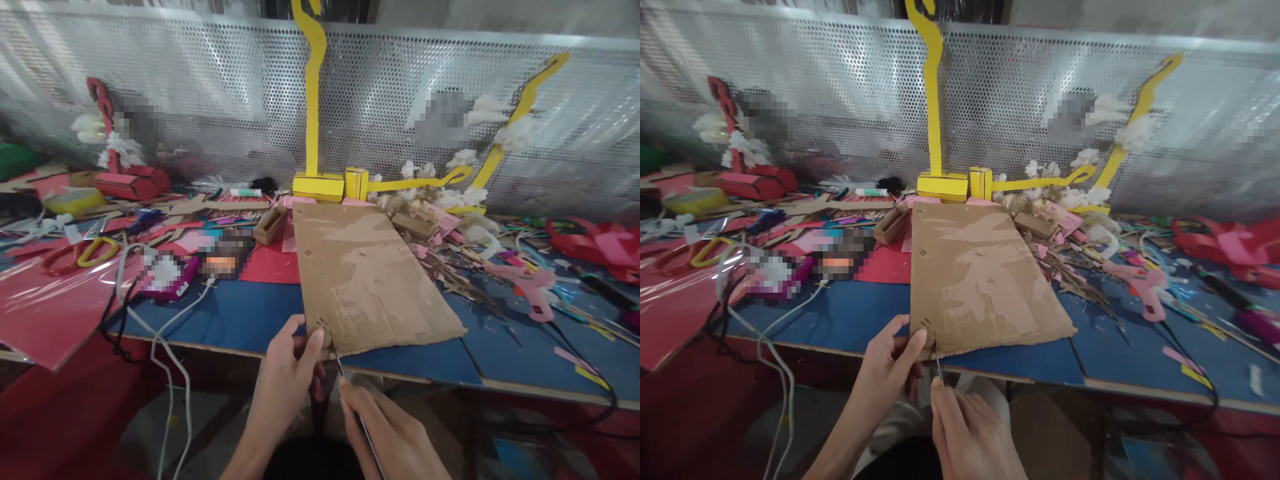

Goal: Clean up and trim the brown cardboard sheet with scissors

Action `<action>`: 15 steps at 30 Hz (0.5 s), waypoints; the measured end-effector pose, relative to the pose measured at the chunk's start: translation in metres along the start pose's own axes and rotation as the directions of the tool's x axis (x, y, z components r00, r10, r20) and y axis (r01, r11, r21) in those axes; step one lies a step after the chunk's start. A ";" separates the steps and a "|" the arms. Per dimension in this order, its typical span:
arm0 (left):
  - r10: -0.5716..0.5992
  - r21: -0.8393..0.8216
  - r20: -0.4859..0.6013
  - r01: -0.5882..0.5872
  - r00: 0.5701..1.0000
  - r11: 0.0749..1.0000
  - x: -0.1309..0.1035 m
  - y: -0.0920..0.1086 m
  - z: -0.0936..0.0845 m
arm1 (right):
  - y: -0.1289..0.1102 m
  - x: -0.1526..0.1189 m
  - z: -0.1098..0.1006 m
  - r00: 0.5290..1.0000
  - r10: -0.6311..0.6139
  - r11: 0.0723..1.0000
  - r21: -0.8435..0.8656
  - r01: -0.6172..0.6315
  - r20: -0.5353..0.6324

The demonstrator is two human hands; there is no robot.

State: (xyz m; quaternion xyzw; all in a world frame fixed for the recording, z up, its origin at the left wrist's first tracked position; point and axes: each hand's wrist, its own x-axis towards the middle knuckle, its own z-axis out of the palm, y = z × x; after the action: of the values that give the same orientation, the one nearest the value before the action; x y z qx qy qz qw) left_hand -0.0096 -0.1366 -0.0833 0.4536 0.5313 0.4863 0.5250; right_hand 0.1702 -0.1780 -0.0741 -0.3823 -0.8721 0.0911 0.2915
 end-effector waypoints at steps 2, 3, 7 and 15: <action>0.003 0.019 -0.011 -0.003 1.000 1.000 -0.001 0.001 0.000 | 0.002 0.002 0.001 1.000 0.016 0.999 0.036 -0.017 0.015; 0.006 0.026 -0.013 -0.006 1.000 1.000 -0.002 0.001 0.000 | 0.002 0.004 0.001 0.999 0.027 0.998 0.048 -0.028 0.019; 0.019 0.057 -0.001 -0.018 1.000 0.998 -0.005 0.003 0.001 | 0.002 0.013 -0.004 0.995 0.086 0.996 0.035 -0.088 0.056; 0.009 0.042 -0.033 -0.008 0.999 0.999 -0.001 0.000 0.002 | 0.001 0.015 -0.003 0.997 0.078 0.997 0.010 -0.078 0.017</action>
State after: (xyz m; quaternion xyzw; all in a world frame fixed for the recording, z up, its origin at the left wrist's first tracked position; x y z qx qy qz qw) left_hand -0.0079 -0.1378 -0.0830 0.4586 0.5481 0.4848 0.5043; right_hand 0.1650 -0.1668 -0.0654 -0.4136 -0.8585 0.1101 0.2823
